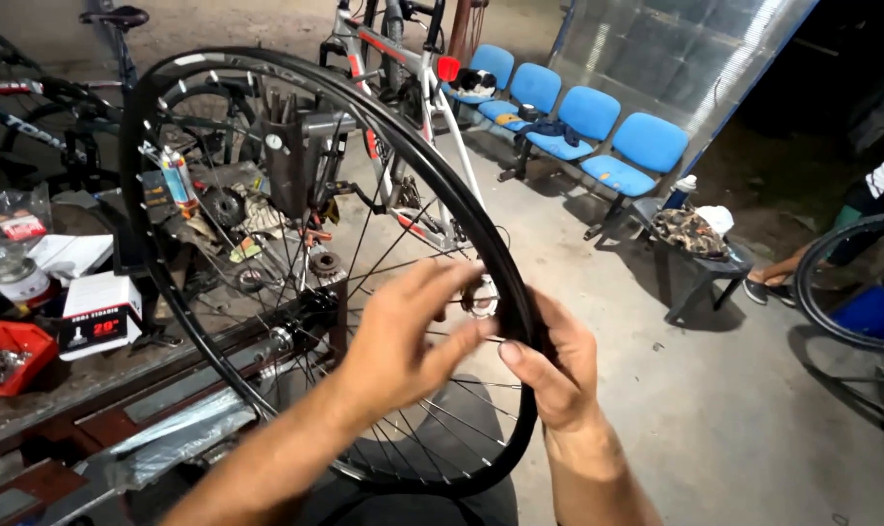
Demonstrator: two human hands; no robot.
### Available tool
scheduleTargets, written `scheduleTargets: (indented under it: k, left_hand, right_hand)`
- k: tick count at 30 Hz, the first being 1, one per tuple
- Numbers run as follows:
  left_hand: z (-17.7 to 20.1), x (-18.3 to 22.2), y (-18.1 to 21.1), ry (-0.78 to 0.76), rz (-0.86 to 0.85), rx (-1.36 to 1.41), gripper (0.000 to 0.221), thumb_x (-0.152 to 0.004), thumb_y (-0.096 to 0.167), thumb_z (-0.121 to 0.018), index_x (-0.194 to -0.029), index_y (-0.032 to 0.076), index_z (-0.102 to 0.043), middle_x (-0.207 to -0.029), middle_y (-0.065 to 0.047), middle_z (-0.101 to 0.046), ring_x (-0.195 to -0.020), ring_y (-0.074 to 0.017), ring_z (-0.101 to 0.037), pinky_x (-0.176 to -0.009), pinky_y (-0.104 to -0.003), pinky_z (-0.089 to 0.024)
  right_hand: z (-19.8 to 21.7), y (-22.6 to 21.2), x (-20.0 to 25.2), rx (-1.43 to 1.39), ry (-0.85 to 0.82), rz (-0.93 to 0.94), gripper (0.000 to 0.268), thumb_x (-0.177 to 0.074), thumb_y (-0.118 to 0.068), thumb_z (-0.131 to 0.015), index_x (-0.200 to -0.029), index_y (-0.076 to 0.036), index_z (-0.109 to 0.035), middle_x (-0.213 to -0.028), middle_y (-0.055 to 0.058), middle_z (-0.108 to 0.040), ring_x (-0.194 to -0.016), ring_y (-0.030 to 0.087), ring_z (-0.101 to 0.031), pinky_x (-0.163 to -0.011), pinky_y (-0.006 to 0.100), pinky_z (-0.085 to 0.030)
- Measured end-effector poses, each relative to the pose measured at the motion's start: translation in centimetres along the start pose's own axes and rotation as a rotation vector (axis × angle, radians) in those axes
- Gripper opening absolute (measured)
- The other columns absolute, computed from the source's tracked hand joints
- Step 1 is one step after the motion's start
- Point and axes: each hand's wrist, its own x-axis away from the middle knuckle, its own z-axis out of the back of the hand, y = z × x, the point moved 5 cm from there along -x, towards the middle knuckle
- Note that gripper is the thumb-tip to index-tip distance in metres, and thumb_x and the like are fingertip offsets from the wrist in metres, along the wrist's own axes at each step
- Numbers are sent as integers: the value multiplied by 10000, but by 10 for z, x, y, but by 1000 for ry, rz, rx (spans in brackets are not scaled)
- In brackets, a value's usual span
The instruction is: The person is repairing a bicycle wheel by spinning it to check its alignment and manually adjusting the hub and spokes at a workbench.
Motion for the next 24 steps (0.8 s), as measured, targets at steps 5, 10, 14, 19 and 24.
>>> scheduleTargets:
  k: [5,10,14,19,24]
  left_hand:
    - [-3,16,9,93,-203,-81,348,-934,153,-777,-1264,50,-748,-1084,-195,-754,-809,-388,-719,-709,-458,-575]
    - [7,4,1,-67,152,334,314,-983,182,-708,-1244,14,-658,-1114,-135,-784,-949,-211,-802,-851,-326,-707]
    - [-7,6,-4,-430,489,464,252,-948,186,-721,-1176,96,-783,-1047,-57,-842,-933,-121,-793,-850,-281,-687]
    - [-19,21,-1,-255,92,298,375,-886,199,-832,-1232,88,-738,-1206,-126,-778,-1082,-192,-793,-974,-300,-645]
    - [-34,30,13,-266,-173,-67,365,-945,362,-774,-1115,56,-673,-886,-81,-575,-817,-314,-640,-683,-448,-539]
  right_hand:
    - [-8,-5,9,79,-5,91,576,-825,-105,-766,-1332,132,-630,-959,294,-757,-916,327,-773,-841,484,-642]
    - [-32,-30,27,398,-21,173,324,-979,-271,-617,-1041,42,-670,-1004,157,-715,-901,246,-729,-830,303,-591]
    - [-13,-1,56,517,19,260,502,-1006,-405,-576,-1270,20,-616,-939,53,-667,-748,136,-609,-657,268,-510]
    - [-5,-20,10,389,-254,192,751,-1026,-511,-572,-1532,13,-388,-1366,131,-509,-1270,232,-547,-1135,373,-465]
    - [-26,-35,-32,-94,-575,-187,755,-979,-167,-673,-1591,31,-279,-1620,280,-425,-1498,394,-487,-1252,489,-453]
